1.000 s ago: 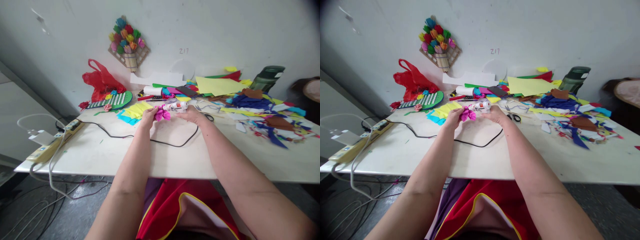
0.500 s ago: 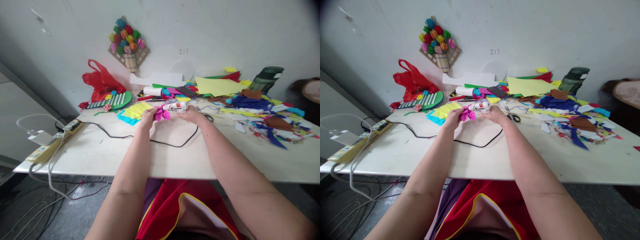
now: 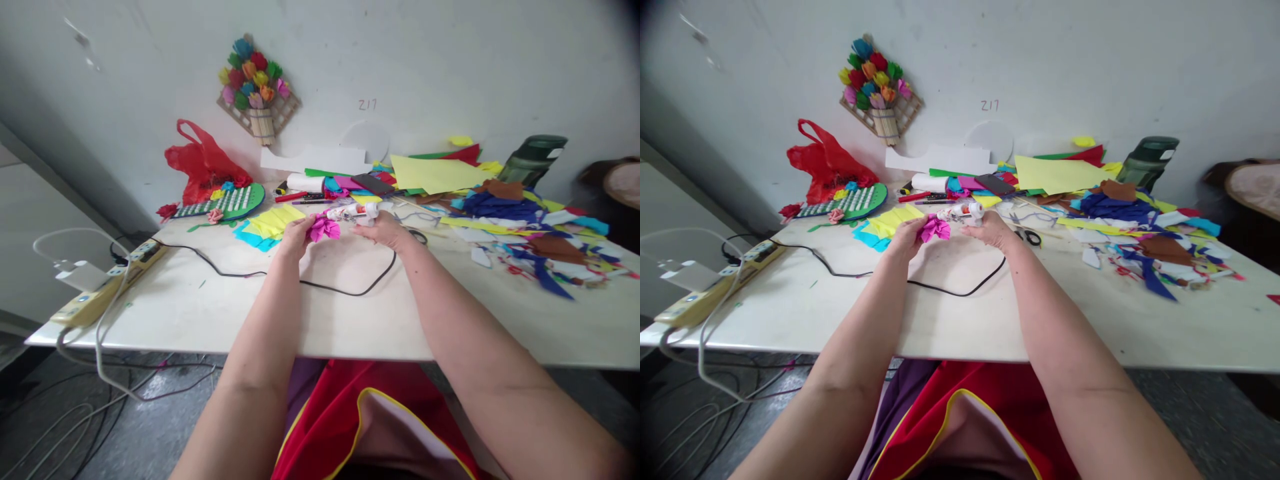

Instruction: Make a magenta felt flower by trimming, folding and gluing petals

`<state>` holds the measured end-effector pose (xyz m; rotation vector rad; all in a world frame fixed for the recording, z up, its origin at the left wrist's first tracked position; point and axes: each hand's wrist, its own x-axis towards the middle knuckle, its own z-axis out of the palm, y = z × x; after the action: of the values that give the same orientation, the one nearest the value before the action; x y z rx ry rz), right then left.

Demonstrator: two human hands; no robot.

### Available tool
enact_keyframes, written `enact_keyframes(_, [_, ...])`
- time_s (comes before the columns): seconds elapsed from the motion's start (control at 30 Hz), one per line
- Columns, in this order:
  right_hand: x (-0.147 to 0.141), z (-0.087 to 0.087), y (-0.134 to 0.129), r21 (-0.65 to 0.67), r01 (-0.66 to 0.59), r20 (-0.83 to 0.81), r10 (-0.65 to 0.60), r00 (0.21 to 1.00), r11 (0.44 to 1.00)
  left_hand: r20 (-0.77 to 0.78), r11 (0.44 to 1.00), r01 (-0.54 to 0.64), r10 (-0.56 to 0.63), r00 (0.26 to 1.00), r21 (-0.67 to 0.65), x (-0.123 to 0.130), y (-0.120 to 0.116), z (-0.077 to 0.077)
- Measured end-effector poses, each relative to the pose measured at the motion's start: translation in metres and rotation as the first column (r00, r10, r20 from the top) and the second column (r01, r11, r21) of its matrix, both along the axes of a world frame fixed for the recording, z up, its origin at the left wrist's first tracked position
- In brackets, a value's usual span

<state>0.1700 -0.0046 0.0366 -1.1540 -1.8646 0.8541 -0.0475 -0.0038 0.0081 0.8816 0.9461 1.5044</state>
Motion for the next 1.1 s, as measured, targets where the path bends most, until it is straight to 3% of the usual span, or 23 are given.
enact_keyframes(0.23, [0.002, -0.002, 0.003, 0.025, -0.094, -0.179, 0.097, 0.979, 0.995, -0.042, 1.0, 0.011, -0.011, 0.999, -0.01, -0.001, -0.002, 0.003])
enact_keyframes(0.53, [0.003, 0.001, 0.001, -0.041, -0.259, -0.557, 0.193, 0.808, 0.965, -0.082, 1.0, 0.013, -0.014, 0.997, -0.005, -0.003, -0.004, 0.004])
enact_keyframes(0.63, [0.003, 0.002, 0.002, -0.038, -0.205, -0.626, 0.137, 0.768, 0.978, -0.104, 1.0, 0.0, 0.0, 0.995, -0.003, -0.005, -0.004, 0.004])
enact_keyframes(0.73, [0.002, -0.001, 0.008, -0.05, -0.052, -0.621, 0.01, 0.783, 0.997, -0.126, 1.0, -0.014, 0.015, 0.992, 0.007, -0.006, -0.003, 0.003])
enact_keyframes(0.83, [0.002, -0.008, 0.018, -0.077, 0.187, -0.514, -0.2, 0.834, 0.979, -0.141, 0.999, -0.028, 0.03, 0.99, 0.016, -0.007, -0.004, 0.003])
enact_keyframes(0.93, [0.005, -0.014, 0.025, -0.017, 0.442, -0.183, -0.438, 0.88, 0.897, -0.155, 0.999, -0.044, 0.046, 0.987, 0.022, -0.007, -0.004, 0.004])
enact_keyframes(1.0, [0.007, -0.014, 0.026, 0.08, 0.52, 0.095, -0.526, 0.845, 0.85, -0.151, 0.998, -0.053, 0.058, 0.987, 0.035, -0.008, -0.004, 0.004])
enact_keyframes(1.1, [0.007, -0.012, 0.022, 0.134, 0.522, 0.375, -0.531, 0.76, 0.842, -0.124, 0.997, -0.058, 0.065, 0.99, 0.054, -0.008, -0.003, 0.003])
